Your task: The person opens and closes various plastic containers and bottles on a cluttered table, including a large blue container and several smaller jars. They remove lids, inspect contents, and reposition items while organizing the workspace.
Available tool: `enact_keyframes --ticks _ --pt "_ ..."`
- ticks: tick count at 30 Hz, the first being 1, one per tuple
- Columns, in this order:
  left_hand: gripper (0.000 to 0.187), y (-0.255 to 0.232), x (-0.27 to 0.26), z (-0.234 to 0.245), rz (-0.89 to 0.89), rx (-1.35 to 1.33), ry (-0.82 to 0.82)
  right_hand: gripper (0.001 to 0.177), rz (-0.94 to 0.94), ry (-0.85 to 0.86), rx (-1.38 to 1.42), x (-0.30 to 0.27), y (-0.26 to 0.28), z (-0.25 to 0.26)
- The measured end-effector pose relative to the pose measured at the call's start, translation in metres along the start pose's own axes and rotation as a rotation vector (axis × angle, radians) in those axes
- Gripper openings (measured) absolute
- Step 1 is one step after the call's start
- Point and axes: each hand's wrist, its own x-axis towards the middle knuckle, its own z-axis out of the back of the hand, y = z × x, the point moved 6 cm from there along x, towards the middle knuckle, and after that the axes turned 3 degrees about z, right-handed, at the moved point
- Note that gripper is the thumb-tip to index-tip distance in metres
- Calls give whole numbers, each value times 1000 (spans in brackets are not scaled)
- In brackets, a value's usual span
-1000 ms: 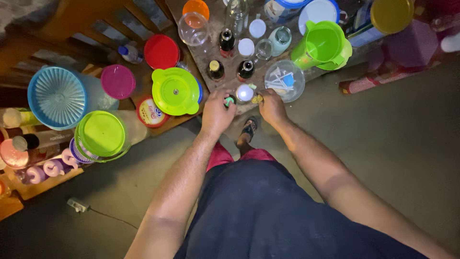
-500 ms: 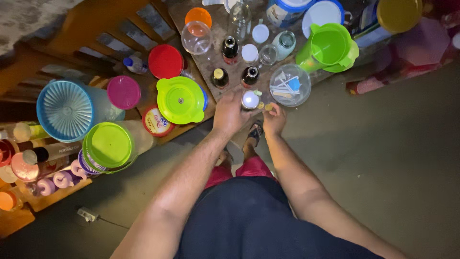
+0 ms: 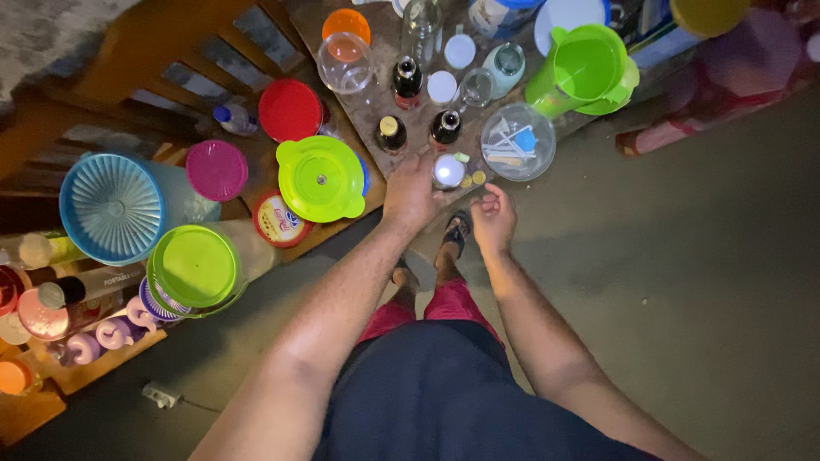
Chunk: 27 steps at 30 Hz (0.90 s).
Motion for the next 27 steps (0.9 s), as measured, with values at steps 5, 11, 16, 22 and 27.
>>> enact_keyframes --ticks 5,11,16,22,27 --pt "62 24 -24 6 137 -65 38 80 487 187 -157 -9 145 15" --pt "67 33 -53 15 80 -85 -58 93 487 315 -392 15 208 -9" --pt "56 41 -63 6 161 -151 1 91 376 328 -238 25 187 -17" --pt "63 37 -65 10 78 -115 -39 83 500 288 -323 20 193 -8" --pt "61 13 -73 12 72 -245 -9 75 681 187 -439 -17 242 33"
